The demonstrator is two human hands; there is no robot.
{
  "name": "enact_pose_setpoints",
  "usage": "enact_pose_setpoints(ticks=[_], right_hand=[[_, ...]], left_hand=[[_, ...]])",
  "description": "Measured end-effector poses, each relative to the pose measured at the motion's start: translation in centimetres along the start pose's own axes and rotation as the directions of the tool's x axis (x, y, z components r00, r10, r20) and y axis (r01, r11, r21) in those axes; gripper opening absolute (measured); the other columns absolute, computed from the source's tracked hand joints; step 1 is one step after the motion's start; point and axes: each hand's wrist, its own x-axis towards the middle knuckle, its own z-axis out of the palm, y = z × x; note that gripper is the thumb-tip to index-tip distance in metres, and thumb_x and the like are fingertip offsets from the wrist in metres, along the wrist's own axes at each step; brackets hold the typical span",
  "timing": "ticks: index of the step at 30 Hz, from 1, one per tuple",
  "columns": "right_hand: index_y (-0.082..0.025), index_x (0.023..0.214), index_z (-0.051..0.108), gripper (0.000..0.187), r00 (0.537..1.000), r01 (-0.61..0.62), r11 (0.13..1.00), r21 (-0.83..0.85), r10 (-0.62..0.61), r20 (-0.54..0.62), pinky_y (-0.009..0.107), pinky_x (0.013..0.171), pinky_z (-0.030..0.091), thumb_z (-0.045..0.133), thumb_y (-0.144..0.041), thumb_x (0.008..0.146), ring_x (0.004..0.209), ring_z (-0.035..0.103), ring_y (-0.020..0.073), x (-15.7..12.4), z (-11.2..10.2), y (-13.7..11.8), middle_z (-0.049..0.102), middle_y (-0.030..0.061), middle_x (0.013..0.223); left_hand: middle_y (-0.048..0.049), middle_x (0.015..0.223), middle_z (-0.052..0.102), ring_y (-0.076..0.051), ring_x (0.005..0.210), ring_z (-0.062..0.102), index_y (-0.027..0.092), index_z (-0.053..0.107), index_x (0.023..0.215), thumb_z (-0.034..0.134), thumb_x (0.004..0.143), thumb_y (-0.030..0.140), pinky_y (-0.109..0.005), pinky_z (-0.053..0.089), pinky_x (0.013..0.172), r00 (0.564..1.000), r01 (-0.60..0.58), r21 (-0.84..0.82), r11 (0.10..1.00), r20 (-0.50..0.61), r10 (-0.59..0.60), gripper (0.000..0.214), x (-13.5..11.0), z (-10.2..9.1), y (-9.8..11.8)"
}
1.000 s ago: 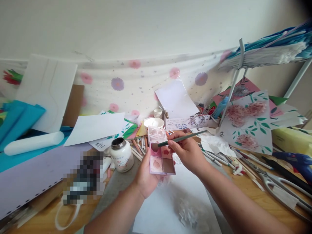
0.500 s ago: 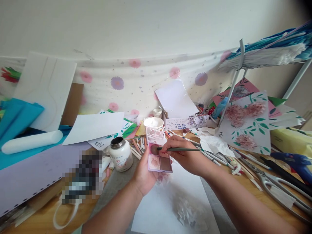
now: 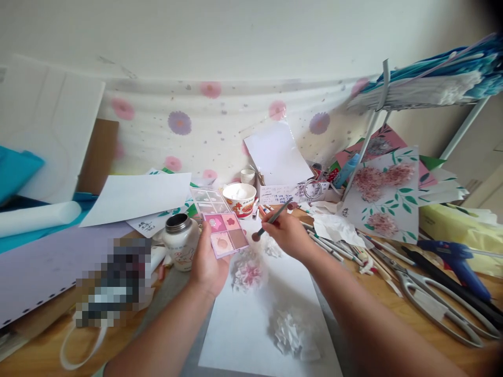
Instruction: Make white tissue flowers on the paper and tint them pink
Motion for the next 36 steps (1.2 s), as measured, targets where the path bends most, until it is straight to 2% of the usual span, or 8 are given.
enact_pose_setpoints(ticks=[4,10,21,30,33,36], right_hand=[[-0.016,0.109,0.062,0.023,0.998,0.005,0.993,-0.116,0.003,0.064,0.039,0.079,0.055,0.058,-0.031,0.094,0.091,0.065,0.0185,0.4,1.6,-0.4,0.066,0.0059,0.108],[-0.016,0.111,0.062,0.024,0.996,-0.025,0.973,-0.228,0.042,0.073,0.039,0.080,0.055,0.058,-0.032,0.094,0.092,0.065,0.0189,1.0,1.5,-0.4,0.065,0.0063,0.110],[-0.017,0.112,0.062,0.024,0.993,-0.118,0.947,-0.300,0.119,-0.015,0.040,0.081,0.054,0.057,-0.032,0.094,0.094,0.064,0.0192,1.0,1.9,-0.2,0.065,0.0068,0.112],[-0.016,0.111,0.062,0.024,0.993,-0.115,0.974,-0.194,0.113,-0.021,0.039,0.078,0.055,0.058,-0.032,0.094,0.091,0.065,0.0186,1.2,1.9,0.3,0.065,0.0063,0.110],[-0.016,0.110,0.062,0.023,0.995,-0.102,0.988,-0.113,0.099,-0.030,0.038,0.078,0.055,0.059,-0.031,0.093,0.090,0.065,0.0181,1.2,2.2,0.7,0.065,0.0059,0.108],[-0.016,0.106,0.063,0.020,0.991,-0.099,0.995,0.013,0.100,-0.088,0.035,0.074,0.056,0.059,-0.031,0.093,0.085,0.065,0.0166,1.1,2.1,1.2,0.066,0.0049,0.104]], left_hand=[[-0.0073,0.118,0.068,-0.028,0.113,0.060,0.021,0.064,0.118,0.043,0.096,0.049,-0.037,0.055,0.084,1.000,-0.029,-0.008,1.000,-0.002,0.029,0.041,0.1,-0.1,0.0],[-0.0075,0.122,0.066,-0.029,0.121,0.055,0.022,0.063,0.118,0.045,0.095,0.049,-0.038,0.054,0.087,0.999,-0.031,-0.001,1.000,0.007,0.031,0.040,0.3,-0.3,0.0],[-0.0090,0.128,0.062,-0.029,0.124,0.052,0.022,0.059,0.124,0.042,0.096,0.048,-0.037,0.053,0.086,0.999,-0.032,0.015,0.999,-0.010,0.033,0.041,0.4,-0.3,0.0],[-0.0076,0.123,0.065,-0.028,0.120,0.055,0.021,0.062,0.120,0.045,0.095,0.048,-0.035,0.055,0.083,0.999,-0.013,0.001,1.000,-0.044,0.013,0.040,0.5,-0.4,-0.2],[-0.0059,0.117,0.069,-0.027,0.112,0.061,0.022,0.063,0.117,0.050,0.093,0.048,-0.035,0.055,0.084,0.999,-0.004,-0.006,1.000,-0.050,0.003,0.037,0.6,-0.5,-0.4],[-0.0076,0.109,0.072,-0.027,0.107,0.064,0.019,0.064,0.114,0.047,0.095,0.047,-0.037,0.055,0.085,0.998,0.036,-0.011,0.999,-0.052,-0.037,0.038,0.5,-0.6,-0.7]])
